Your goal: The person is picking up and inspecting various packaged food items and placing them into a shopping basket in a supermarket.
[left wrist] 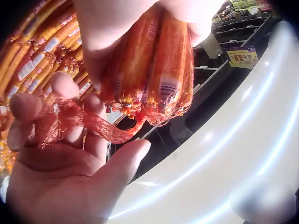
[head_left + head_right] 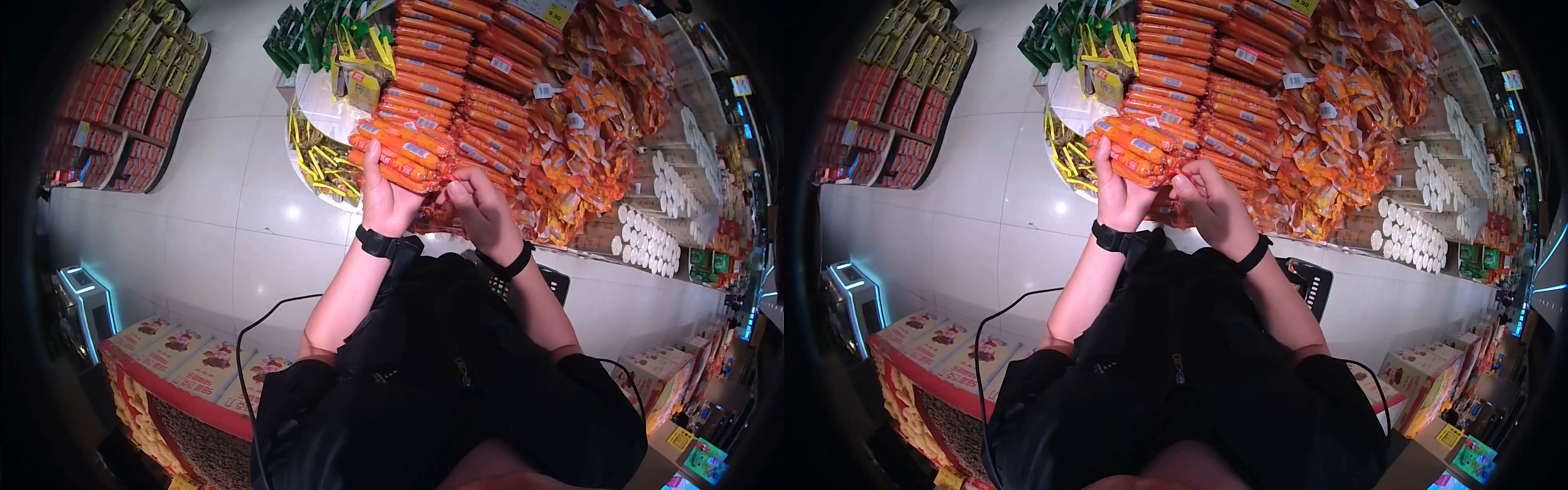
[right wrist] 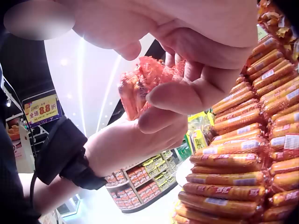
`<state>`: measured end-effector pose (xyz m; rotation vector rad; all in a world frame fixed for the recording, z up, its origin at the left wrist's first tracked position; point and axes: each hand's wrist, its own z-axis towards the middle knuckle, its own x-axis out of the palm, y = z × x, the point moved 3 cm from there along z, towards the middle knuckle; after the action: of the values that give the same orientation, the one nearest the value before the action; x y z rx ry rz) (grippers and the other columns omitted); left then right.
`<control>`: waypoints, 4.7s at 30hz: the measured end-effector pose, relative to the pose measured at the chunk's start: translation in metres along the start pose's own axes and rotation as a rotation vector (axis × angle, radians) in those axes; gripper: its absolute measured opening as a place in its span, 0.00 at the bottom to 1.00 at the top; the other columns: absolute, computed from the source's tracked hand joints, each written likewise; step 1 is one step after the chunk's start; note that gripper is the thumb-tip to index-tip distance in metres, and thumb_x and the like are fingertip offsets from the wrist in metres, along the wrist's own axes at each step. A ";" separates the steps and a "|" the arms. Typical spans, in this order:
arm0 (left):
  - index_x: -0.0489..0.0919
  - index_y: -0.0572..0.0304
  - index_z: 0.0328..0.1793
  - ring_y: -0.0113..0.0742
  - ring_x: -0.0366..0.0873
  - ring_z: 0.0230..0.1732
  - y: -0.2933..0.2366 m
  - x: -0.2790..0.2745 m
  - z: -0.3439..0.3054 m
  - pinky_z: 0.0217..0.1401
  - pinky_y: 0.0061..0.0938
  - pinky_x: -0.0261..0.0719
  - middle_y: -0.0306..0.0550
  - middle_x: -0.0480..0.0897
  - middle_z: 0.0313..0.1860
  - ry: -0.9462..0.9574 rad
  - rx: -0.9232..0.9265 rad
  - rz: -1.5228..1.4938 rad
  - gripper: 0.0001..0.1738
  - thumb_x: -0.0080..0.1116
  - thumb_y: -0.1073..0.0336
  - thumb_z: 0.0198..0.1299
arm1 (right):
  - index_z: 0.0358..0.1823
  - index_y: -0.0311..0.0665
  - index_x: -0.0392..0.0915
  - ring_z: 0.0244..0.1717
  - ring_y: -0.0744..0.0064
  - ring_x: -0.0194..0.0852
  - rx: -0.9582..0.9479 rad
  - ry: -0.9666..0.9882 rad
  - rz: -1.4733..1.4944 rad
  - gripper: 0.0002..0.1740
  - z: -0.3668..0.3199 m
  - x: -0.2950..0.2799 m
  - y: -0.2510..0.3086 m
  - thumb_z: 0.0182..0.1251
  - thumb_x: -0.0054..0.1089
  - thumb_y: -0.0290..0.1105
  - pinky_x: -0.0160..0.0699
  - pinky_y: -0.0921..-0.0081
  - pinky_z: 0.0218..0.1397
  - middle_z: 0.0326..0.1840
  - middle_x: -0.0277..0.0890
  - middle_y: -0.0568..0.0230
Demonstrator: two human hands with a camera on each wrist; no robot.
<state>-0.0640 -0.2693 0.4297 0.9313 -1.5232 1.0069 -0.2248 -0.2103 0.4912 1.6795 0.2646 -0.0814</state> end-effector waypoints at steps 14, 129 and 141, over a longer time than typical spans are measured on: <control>0.59 0.60 0.90 0.49 0.62 0.89 -0.004 0.000 -0.029 0.93 0.55 0.58 0.50 0.66 0.89 0.027 -0.008 0.148 0.41 0.60 0.48 0.82 | 0.49 0.34 0.77 0.48 0.75 0.86 0.002 -0.071 0.450 0.15 -0.017 0.007 -0.046 0.92 0.52 0.40 0.87 0.69 0.56 0.49 0.81 0.66; 0.91 0.56 0.63 0.59 0.86 0.68 1.042 -0.233 -0.057 0.75 0.49 0.78 0.62 0.91 0.61 0.896 -1.586 2.581 0.25 0.66 0.49 0.68 | 0.63 0.48 0.87 0.57 0.44 0.89 1.103 -0.687 -0.414 0.21 -0.940 -0.905 -0.673 0.78 0.65 0.50 0.87 0.46 0.61 0.54 0.91 0.50; 0.86 0.56 0.68 0.51 0.90 0.60 1.272 -0.207 -0.056 0.65 0.41 0.86 0.59 0.92 0.58 0.686 -1.452 2.506 0.28 0.67 0.47 0.70 | 0.48 0.45 0.86 0.49 0.42 0.90 1.036 -0.558 -0.580 0.13 -1.042 -1.117 -0.732 0.77 0.66 0.45 0.88 0.45 0.52 0.44 0.90 0.50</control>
<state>-1.1944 0.2345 0.0663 -2.6274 -1.4320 0.7756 -1.5755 0.7527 0.1466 2.4353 0.2935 -1.2821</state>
